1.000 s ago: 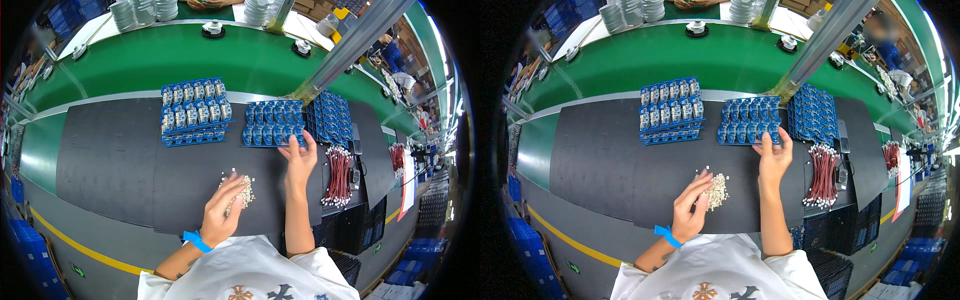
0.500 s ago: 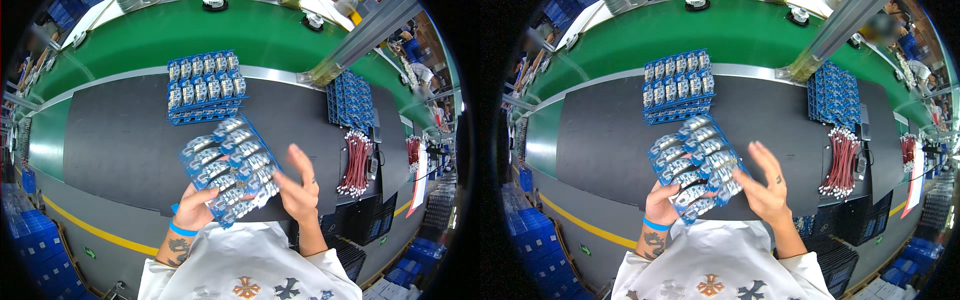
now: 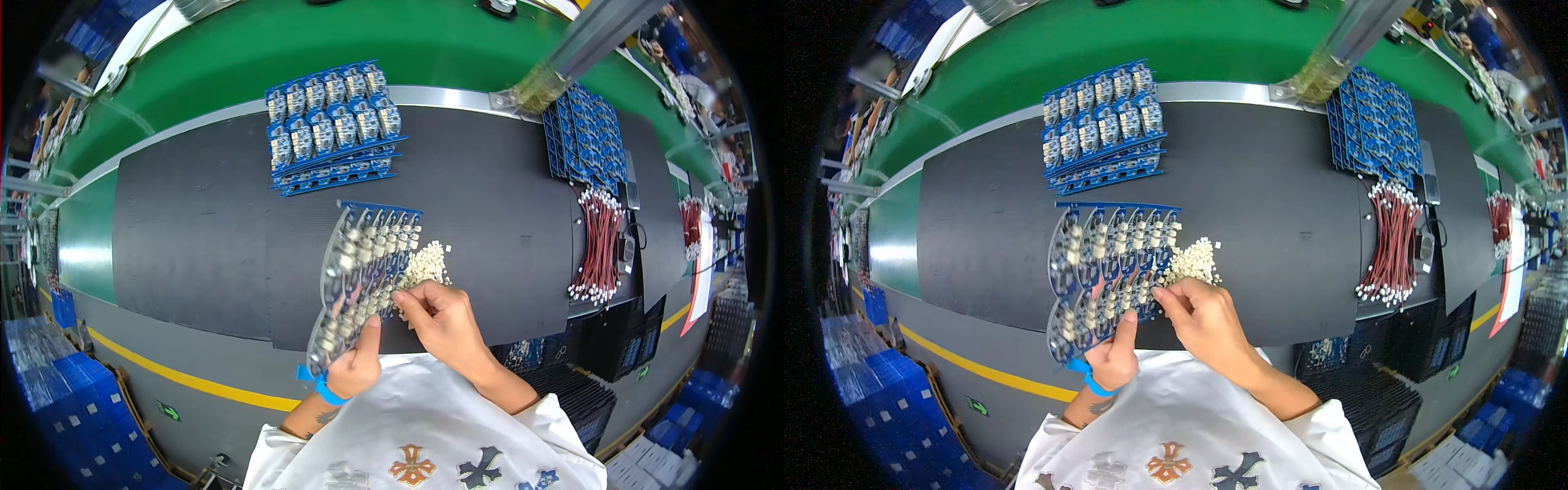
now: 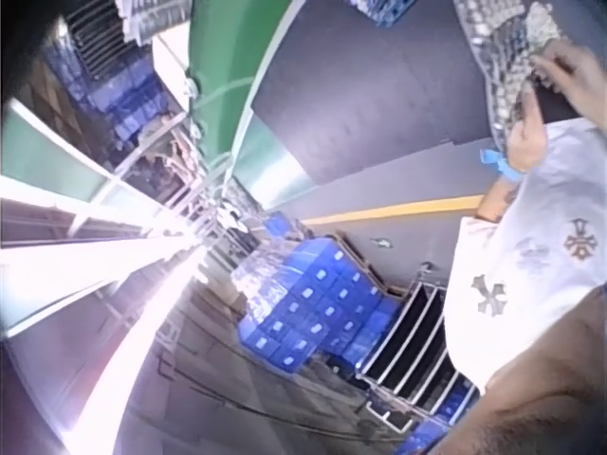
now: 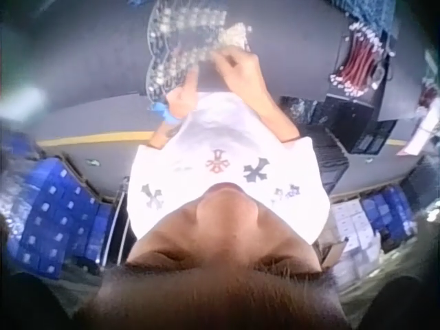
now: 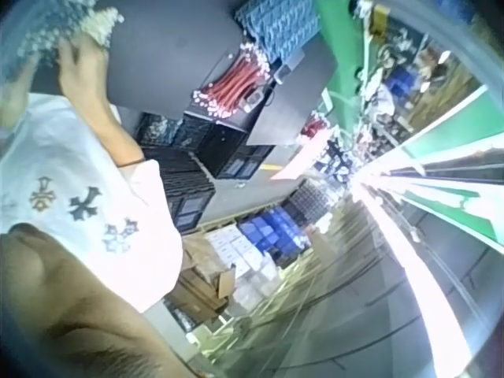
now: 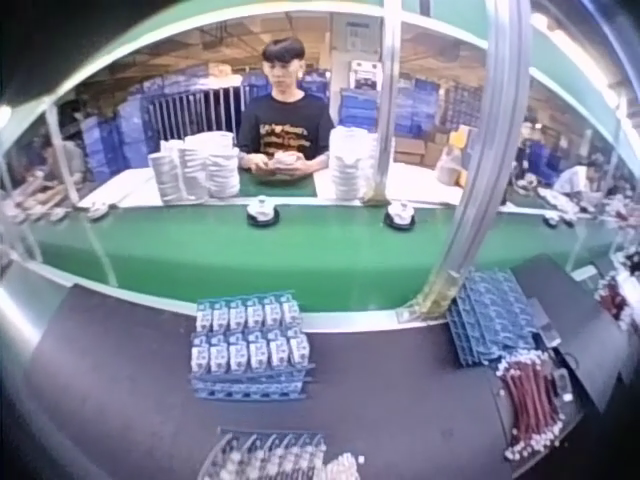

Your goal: The person picks up small electronic components and inserts them into specific slots on a blue circuit board panel by hand.

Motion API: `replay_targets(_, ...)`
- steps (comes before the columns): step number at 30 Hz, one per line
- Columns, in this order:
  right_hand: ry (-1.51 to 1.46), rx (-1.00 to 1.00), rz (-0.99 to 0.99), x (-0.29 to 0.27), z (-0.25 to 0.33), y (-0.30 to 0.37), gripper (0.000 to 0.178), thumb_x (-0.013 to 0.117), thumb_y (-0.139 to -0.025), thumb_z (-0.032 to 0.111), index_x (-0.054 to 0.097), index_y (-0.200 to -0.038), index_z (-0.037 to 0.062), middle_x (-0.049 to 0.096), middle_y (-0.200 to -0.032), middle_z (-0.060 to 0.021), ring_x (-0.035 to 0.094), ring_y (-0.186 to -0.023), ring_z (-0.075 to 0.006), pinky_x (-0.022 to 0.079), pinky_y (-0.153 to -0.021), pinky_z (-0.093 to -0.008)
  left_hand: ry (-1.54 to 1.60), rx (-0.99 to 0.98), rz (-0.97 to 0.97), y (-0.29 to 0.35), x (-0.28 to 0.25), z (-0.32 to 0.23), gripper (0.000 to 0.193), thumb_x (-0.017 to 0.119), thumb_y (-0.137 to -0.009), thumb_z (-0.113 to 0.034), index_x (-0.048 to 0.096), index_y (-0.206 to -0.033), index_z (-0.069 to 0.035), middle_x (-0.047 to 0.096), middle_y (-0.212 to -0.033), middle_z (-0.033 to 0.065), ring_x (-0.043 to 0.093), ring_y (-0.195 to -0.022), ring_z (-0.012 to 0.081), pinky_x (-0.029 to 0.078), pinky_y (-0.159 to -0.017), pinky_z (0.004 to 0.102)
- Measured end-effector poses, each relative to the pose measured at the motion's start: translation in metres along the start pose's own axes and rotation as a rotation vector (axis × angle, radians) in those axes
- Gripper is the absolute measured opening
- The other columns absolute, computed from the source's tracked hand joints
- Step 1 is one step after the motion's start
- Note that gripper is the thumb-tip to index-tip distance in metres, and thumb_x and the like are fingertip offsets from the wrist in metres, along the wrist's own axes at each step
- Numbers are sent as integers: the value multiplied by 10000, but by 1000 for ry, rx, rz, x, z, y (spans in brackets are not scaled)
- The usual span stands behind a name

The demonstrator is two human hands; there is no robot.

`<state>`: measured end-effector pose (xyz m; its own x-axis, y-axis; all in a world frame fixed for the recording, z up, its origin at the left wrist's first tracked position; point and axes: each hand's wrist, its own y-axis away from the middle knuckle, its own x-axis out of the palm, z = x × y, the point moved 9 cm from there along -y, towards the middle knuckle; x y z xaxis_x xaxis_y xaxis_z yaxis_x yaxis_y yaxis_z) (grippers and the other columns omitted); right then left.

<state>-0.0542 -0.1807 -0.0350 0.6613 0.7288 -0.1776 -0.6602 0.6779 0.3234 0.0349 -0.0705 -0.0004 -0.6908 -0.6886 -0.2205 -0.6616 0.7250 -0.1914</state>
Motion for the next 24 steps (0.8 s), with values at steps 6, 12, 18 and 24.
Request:
replay_targets(6,140,-164,-90,-8,16,2,101,612,-793,42,578,-767,-49,583,-614,-57,518,-519,-75,416,-470,-203,8,25,-63,-4,-2,-5,366,488,-807,73,402,-1161,112,500,-1155,192,508,-1032,257,347,-929,315)
replay_targets(12,-269,-93,15,9,8,-6,82,596,-816,44,581,-849,-29,600,-702,-44,530,-578,-61,441,-516,-189,48,3,-85,-3,2,2,286,520,-821,37,473,-1096,106,554,-1044,190,565,-901,250,432,-800,302)
replay_targets(18,-327,45,50,15,4,-6,133,592,-829,91,577,-847,-40,593,-644,-46,534,-537,-63,425,-465,-199,40,113,40,-9,12,3,357,457,-836,50,430,-1191,14,426,-1226,293,479,-1106,385,410,-885,376)
replay_targets(24,-228,38,-38,3,4,-3,151,593,-824,84,567,-877,-56,579,-602,-58,534,-497,-78,438,-451,-212,-255,200,-71,-4,1,-1,274,436,-845,72,472,-1116,56,515,-1130,234,533,-1026,287,438,-821,333)
